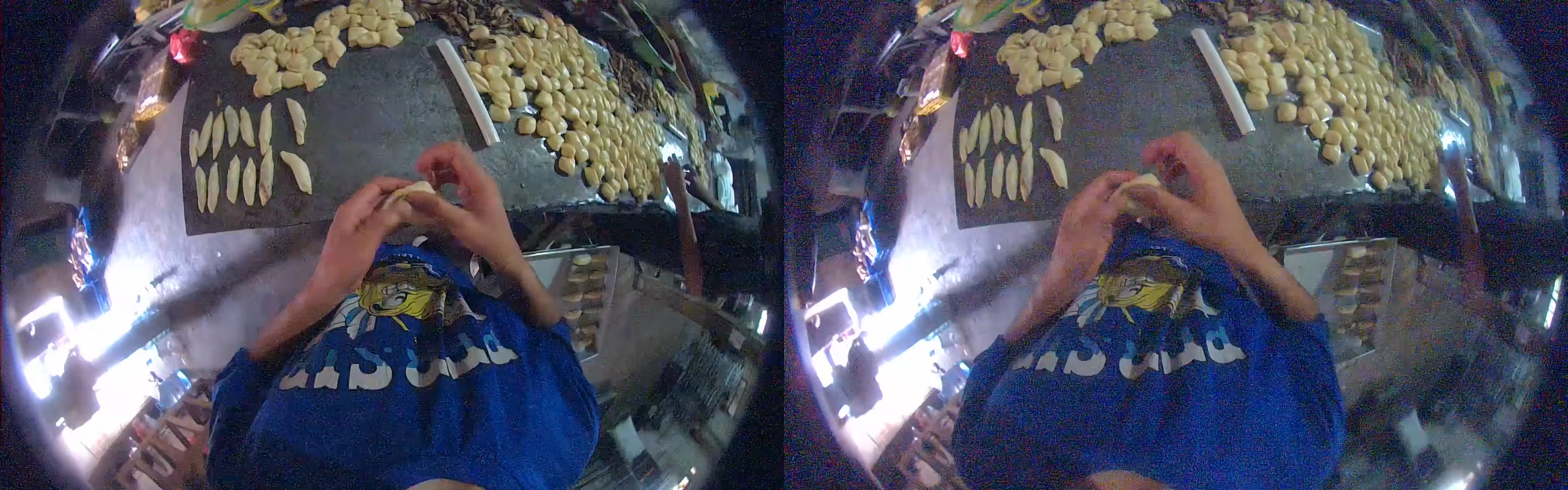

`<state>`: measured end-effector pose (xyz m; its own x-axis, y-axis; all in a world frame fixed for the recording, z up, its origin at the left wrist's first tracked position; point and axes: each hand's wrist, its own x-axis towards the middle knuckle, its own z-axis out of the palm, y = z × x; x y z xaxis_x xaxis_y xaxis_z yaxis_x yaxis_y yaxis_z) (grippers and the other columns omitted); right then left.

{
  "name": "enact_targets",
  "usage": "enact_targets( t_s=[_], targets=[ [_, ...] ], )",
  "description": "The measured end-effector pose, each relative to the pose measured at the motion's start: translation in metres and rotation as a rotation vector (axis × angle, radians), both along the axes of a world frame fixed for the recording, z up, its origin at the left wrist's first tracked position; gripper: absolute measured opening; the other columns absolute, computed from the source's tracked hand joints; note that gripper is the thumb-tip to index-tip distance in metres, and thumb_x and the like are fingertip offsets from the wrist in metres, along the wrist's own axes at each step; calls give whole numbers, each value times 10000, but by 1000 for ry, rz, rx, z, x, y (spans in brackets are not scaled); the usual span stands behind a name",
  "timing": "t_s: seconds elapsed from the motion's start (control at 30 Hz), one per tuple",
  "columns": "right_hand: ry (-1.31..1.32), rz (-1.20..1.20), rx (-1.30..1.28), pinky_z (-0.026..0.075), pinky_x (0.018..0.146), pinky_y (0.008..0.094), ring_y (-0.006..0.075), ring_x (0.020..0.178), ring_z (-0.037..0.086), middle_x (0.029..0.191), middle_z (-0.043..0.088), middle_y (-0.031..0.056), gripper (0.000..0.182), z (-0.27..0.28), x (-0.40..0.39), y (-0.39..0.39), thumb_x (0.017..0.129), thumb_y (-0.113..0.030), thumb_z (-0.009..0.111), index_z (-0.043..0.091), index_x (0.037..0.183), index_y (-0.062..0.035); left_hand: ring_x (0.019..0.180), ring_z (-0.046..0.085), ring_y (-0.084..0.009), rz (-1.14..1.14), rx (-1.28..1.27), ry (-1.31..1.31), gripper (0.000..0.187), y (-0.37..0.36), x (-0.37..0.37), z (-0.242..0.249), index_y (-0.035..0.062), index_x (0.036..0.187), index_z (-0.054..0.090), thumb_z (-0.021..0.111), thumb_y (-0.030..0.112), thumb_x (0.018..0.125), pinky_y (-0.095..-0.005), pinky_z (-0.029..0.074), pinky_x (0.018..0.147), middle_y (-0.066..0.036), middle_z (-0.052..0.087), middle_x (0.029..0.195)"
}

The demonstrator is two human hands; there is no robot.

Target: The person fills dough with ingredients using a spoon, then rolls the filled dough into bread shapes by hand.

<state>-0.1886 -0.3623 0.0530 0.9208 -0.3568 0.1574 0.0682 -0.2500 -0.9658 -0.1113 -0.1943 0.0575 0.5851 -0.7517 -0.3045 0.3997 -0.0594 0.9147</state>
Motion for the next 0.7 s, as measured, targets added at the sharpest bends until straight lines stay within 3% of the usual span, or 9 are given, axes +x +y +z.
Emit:
enact_targets(
  t_s=[0.07,0.17,0.23,0.33,0.47,0.57,0.63,0.7],
  targets=[
    [164,61,329,482,749,314,177,862,594,934,600,58,260,-8,-2,3,823,-132,745,645,1039,-30,948,601,-106,-18,83,-93,217,0,3,0,-9,1140,597,597,86,944,-257,483,862,-42,648,1019],
    [2,-89,236,492,751,295,152,861,602,921,609,45,205,-24,1,15,853,-106,717,645,1018,-10,929,608,-101,52,123,-49,174,-4,10,-6,-10,1081,636,619,73,929,-251,485,863,-44,665,990],
    [-84,-226,347,497,736,290,159,834,617,901,621,60,164,-27,7,41,863,-96,700,655,990,-4,916,614,-99,119,50,14,155,-6,15,-10,-9,1054,654,630,68,922,-244,488,854,-45,673,978],
    [-12,-232,159,504,717,303,182,807,635,881,635,90,156,-32,0,38,873,-102,690,669,993,-4,918,623,-99,130,-30,135,164,-3,19,-24,-14,1060,654,634,69,920,-238,498,830,-59,677,1012],
    [171,-206,-148,503,696,311,209,795,641,887,637,131,182,-30,-7,26,886,-116,678,678,1033,-9,902,644,-117,88,-12,97,199,3,27,-33,-33,1076,654,643,84,916,-243,518,816,-66,683,1003],
    [146,-217,-21,498,680,294,170,772,631,877,641,95,162,-31,-3,28,905,-116,659,690,1021,-8,896,655,-129,76,-35,202,245,4,31,-31,-41,1110,656,656,101,912,-250,530,820,-73,690,991],
    [129,-196,239,492,676,277,138,763,617,875,638,66,154,-38,-5,30,917,-127,650,698,994,-3,901,659,-135,69,-33,262,279,6,33,-28,-44,1141,653,662,114,911,-252,534,827,-83,695,1003],
    [176,-180,353,488,700,259,113,785,609,881,642,43,172,-39,-6,28,929,-139,644,698,1005,6,916,659,-139,23,-5,195,293,11,39,-42,-46,1159,646,656,118,917,-259,539,832,-100,693,1037]
  ],
)
